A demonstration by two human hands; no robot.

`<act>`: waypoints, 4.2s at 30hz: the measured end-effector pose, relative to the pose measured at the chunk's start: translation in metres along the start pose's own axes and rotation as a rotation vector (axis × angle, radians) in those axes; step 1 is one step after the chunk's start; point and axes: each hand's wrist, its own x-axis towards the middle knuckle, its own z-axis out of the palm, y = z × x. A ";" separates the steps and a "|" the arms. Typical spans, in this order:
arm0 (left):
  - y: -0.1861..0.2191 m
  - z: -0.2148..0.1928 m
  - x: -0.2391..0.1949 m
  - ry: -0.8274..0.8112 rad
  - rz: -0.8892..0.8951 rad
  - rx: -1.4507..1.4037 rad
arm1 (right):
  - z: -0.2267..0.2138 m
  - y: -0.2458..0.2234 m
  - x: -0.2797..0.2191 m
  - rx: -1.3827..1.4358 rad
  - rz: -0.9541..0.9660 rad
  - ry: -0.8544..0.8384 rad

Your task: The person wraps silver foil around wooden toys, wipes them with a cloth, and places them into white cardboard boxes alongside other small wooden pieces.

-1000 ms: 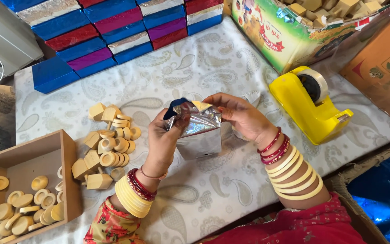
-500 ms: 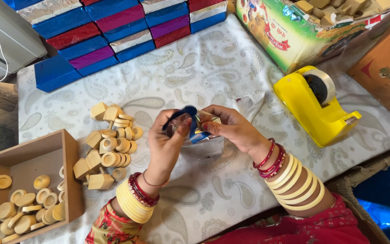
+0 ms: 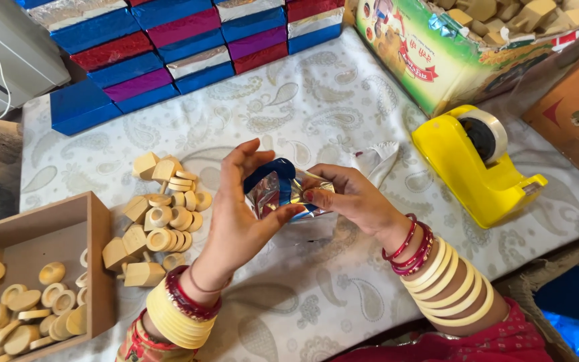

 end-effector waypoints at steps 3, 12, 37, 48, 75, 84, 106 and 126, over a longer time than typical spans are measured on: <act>-0.012 0.012 -0.002 0.061 -0.093 -0.083 | -0.006 0.011 -0.003 0.000 0.021 0.015; -0.042 0.024 -0.007 0.151 -0.182 -0.358 | 0.006 -0.030 -0.017 -0.413 -0.245 -0.042; -0.031 0.042 -0.008 0.246 -0.115 -0.333 | -0.009 0.021 -0.016 -0.368 -0.424 0.355; -0.037 0.046 -0.008 0.306 -0.146 -0.358 | 0.027 -0.004 -0.008 -0.348 -0.553 0.403; -0.041 0.052 -0.015 0.313 -0.124 -0.288 | -0.003 0.002 -0.008 0.070 -0.005 0.193; -0.021 0.028 -0.011 0.278 -0.012 -0.172 | -0.023 0.016 -0.014 0.035 -0.032 0.149; -0.014 0.005 0.000 0.069 -0.066 0.241 | 0.011 -0.020 -0.018 -0.067 -0.084 -0.170; 0.054 -0.003 0.023 -0.068 0.047 0.569 | 0.002 0.029 -0.002 -0.081 -0.218 0.047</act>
